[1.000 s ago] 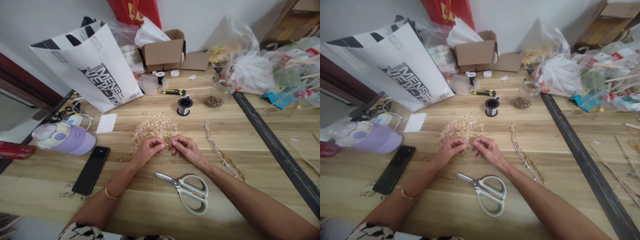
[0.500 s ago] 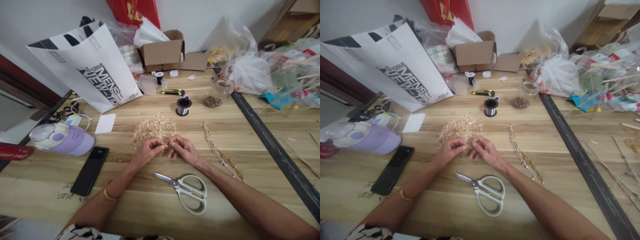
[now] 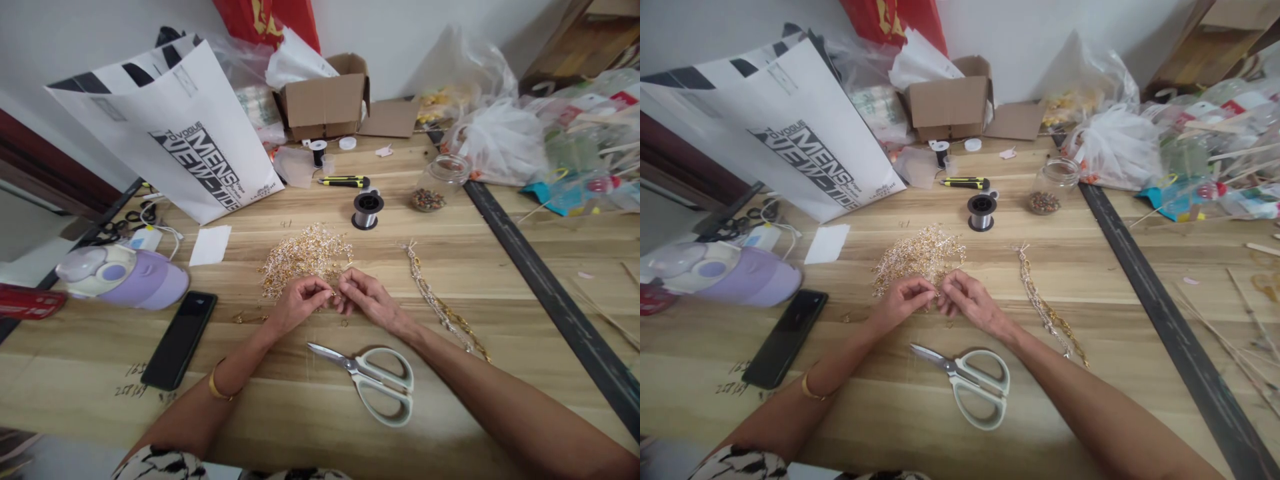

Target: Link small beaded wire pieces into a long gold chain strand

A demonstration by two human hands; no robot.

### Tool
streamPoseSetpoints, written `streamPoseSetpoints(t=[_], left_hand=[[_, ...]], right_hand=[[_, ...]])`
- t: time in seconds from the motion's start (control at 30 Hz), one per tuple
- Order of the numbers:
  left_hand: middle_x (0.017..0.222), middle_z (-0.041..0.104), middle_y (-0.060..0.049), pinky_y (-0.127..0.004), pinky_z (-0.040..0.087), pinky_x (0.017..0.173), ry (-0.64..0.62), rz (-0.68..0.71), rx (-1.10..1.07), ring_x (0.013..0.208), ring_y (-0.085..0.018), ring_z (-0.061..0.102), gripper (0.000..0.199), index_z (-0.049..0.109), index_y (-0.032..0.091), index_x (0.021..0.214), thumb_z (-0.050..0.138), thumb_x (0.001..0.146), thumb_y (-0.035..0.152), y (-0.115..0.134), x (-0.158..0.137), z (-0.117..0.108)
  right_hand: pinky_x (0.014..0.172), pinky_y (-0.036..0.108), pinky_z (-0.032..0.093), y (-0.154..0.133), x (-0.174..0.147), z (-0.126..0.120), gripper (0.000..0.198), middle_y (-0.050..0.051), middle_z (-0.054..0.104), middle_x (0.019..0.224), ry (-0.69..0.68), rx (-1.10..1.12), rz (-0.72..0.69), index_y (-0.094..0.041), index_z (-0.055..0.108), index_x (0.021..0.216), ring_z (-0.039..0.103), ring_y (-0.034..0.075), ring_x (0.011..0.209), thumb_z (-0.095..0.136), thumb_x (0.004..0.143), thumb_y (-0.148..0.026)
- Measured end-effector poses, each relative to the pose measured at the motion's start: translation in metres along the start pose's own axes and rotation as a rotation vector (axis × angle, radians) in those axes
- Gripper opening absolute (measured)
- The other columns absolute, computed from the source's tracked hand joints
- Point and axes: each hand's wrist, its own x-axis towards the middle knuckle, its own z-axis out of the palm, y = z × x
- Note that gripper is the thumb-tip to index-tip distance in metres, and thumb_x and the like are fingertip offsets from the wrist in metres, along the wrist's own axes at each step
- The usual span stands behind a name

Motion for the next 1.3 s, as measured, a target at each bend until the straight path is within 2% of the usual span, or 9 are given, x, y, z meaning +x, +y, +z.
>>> streamPoseSetpoints(t=[0.67,1.17,1.3], left_hand=[[0.06,0.06,-0.001,-0.022,0.05,0.059,0.003,-0.021,-0.035,0.056,-0.011,0.058,0.022,0.058,0.013,0.069,0.057,0.081,0.031,0.0055,-0.0018,0.0013],[0.059,0.061,0.0,-0.022,0.049,0.059,0.059,0.005,-0.008,0.056,-0.01,0.057,0.022,0.058,0.013,0.067,0.057,0.082,0.03,0.0046,-0.0005,0.0013],[0.059,0.061,0.0,-0.021,0.049,0.057,0.08,0.011,-0.014,0.055,-0.01,0.058,0.021,0.058,0.013,0.07,0.056,0.082,0.03,0.0046,-0.0003,0.0002]], right_hand=[[0.051,0.021,0.051,-0.0022,-0.0006,0.0003,0.027,0.001,0.061,0.074,0.015,0.027,-0.018,-0.017,0.047,0.088,0.061,0.011,0.06,0.047,0.09,-0.044],[0.049,0.021,0.049,-0.0039,-0.0013,0.0016,0.026,0.003,0.064,0.077,0.044,0.035,-0.011,-0.017,0.045,0.086,0.062,0.011,0.059,0.046,0.09,-0.043],[0.049,0.021,0.05,-0.0013,-0.0015,0.0024,0.027,0.002,0.063,0.071,0.052,-0.009,-0.026,-0.017,0.047,0.087,0.063,0.012,0.06,0.046,0.09,-0.044]])
